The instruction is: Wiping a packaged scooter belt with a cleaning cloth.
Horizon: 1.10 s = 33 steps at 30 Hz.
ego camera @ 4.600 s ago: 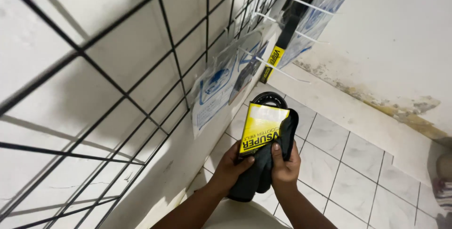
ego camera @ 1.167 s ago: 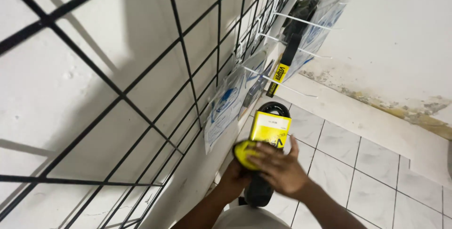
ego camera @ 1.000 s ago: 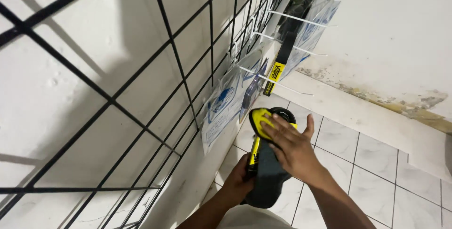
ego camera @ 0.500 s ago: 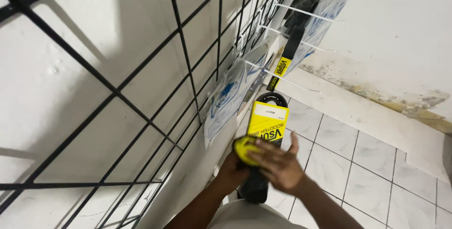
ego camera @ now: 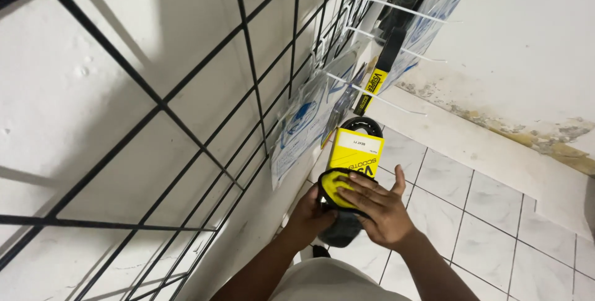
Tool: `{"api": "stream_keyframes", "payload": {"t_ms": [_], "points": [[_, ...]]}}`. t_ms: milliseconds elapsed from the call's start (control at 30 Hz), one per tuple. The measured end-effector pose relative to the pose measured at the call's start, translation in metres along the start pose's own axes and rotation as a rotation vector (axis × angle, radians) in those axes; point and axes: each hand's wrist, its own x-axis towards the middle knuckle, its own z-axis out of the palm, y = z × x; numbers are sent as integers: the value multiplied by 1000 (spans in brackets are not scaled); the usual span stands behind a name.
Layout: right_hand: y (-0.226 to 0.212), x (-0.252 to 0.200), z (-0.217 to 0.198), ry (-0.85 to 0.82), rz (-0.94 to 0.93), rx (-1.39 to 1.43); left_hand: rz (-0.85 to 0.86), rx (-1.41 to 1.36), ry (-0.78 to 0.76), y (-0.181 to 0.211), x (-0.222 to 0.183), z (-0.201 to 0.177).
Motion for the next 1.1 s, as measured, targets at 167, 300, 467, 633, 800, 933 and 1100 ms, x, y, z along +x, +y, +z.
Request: {"api": "stream_keyframes", "payload": {"t_ms": [167, 300, 467, 633, 800, 933, 1100], "points": [[-14, -13, 2, -1, -51, 64, 64, 217, 93, -7, 3, -7], [12, -29, 3, 15, 26, -97, 46, 9, -12, 9, 0, 3], [-6, -28, -1, 32, -34, 14, 34, -3, 23, 13, 5, 6], [25, -35, -12, 71, -50, -98, 26, -117, -39, 24, 17, 18], [14, -32, -14, 122, -15, -122, -14, -82, -51, 34, 25, 23], [8, -39, -16, -16, -11, -66, -57, 167, -4, 51, 27, 29], [5, -16, -29, 70, -7, -160, 53, 129, -141, 38, 26, 17]]}}
